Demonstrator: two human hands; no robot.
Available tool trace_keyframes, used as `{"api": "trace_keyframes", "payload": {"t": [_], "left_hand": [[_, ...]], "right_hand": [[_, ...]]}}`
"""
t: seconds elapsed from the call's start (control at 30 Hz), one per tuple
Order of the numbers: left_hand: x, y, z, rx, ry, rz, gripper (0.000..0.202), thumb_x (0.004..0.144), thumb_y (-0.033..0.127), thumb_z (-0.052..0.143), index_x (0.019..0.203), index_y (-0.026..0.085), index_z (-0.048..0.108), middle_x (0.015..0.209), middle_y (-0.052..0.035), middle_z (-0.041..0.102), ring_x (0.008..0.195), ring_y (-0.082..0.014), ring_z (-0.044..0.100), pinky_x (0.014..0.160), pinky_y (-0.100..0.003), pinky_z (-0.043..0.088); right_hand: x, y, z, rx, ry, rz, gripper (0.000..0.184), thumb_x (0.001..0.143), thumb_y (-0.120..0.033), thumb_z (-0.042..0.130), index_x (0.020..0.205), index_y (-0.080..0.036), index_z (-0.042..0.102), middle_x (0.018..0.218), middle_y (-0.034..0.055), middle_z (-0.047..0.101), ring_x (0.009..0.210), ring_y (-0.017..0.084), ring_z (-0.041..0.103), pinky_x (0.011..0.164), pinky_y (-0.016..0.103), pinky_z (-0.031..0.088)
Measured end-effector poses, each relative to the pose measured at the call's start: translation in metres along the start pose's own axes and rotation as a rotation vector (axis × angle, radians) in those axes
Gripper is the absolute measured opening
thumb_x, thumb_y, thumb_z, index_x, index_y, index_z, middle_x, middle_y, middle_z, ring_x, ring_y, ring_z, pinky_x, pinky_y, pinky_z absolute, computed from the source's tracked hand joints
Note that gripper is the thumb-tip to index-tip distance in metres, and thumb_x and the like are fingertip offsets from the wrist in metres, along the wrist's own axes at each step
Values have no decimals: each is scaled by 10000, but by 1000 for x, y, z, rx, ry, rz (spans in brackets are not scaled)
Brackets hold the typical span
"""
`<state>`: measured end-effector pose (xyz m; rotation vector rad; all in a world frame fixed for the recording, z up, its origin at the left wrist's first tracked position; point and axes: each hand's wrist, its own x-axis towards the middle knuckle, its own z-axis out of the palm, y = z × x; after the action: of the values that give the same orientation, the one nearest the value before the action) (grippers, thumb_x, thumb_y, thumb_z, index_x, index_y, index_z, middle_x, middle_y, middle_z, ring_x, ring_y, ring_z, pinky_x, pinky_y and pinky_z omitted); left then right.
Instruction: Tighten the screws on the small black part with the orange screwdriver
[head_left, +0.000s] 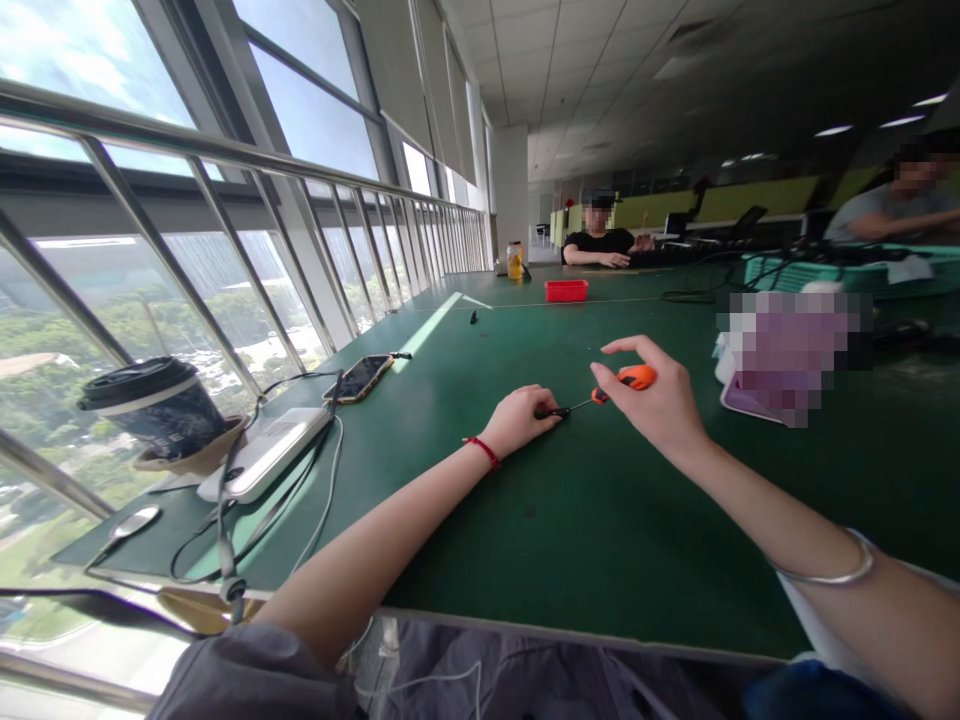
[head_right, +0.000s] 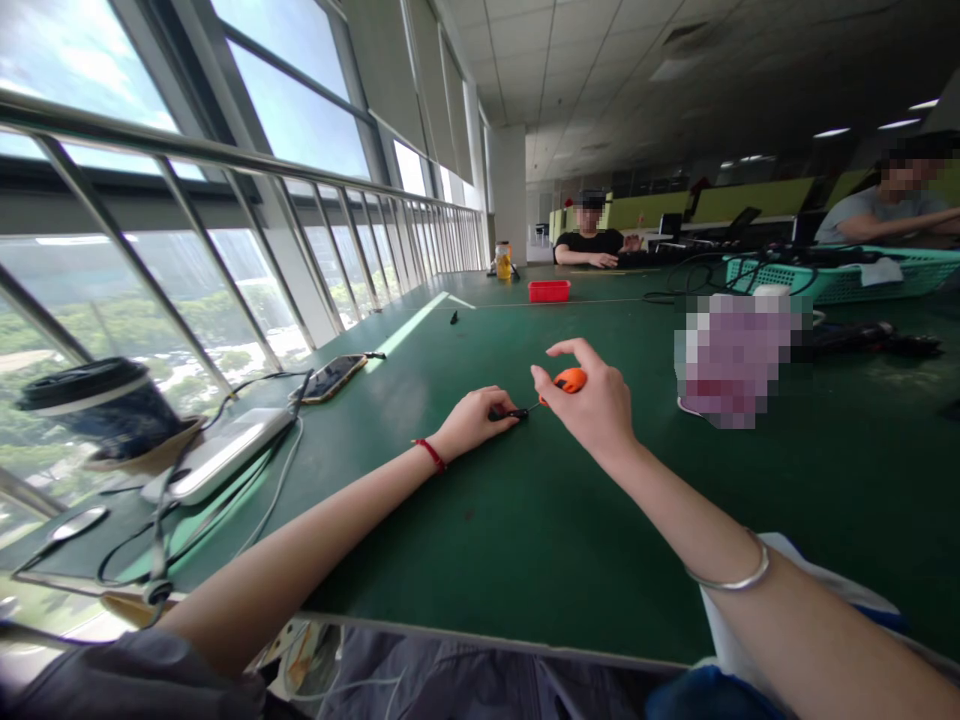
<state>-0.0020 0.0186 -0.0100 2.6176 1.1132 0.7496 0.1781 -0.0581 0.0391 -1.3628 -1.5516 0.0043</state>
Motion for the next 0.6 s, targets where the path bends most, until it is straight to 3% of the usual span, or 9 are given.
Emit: {"api": "trace_keyframes", "payload": {"t": [0.1, 0.2, 0.3, 0.4, 0.5, 0.6], "left_hand": [[0, 0, 0, -10, 5, -2, 98, 787, 263, 620, 803, 167, 635, 828, -18, 607, 739, -139, 558, 663, -242, 442], [0, 1, 0, -20, 7, -9, 85, 783, 249, 621, 793, 165, 632, 824, -16, 605, 733, -136, 555, 661, -239, 439], [0, 1, -1, -23, 6, -7, 85, 781, 246, 625, 791, 162, 633, 816, -17, 603, 735, -136, 554, 656, -238, 437], [0, 0, 0, -18, 6, 1, 99, 785, 259, 622, 799, 162, 637, 819, -19, 603, 738, -139, 554, 659, -241, 438], [0, -2, 1, -13, 9, 5, 107, 789, 268, 616, 804, 165, 638, 829, -21, 606, 739, -140, 557, 657, -242, 441], [0, -2, 1, -10, 11, 6, 98, 787, 260, 615, 804, 167, 638, 830, -20, 608, 743, -141, 560, 659, -242, 443]], "right_hand": [[1, 1, 0, 58, -3, -37, 253, 747, -397, 582, 931, -224, 579, 667, 0, 580, 560, 151, 521, 586, 286, 419], [2, 2, 1, 85, 28, -85, 424, 706, -345, 609, 1098, -214, 517, 764, 10, 596, 617, 160, 552, 585, 283, 426], [2, 1, 0, 41, 47, -71, 549, 690, -412, 632, 1171, -206, 468, 780, 10, 593, 602, 165, 544, 556, 286, 414], [2, -1, -2, -34, 23, 15, 439, 717, -513, 601, 1036, -217, 548, 610, -21, 537, 548, 169, 508, 541, 290, 390], [1, -2, -3, 9, -35, 24, 289, 757, -482, 561, 876, -221, 592, 582, -13, 523, 542, 158, 497, 558, 291, 395], [1, 0, -2, 76, -28, -38, 296, 732, -378, 583, 976, -212, 575, 662, -7, 550, 562, 147, 505, 582, 291, 420]]}}
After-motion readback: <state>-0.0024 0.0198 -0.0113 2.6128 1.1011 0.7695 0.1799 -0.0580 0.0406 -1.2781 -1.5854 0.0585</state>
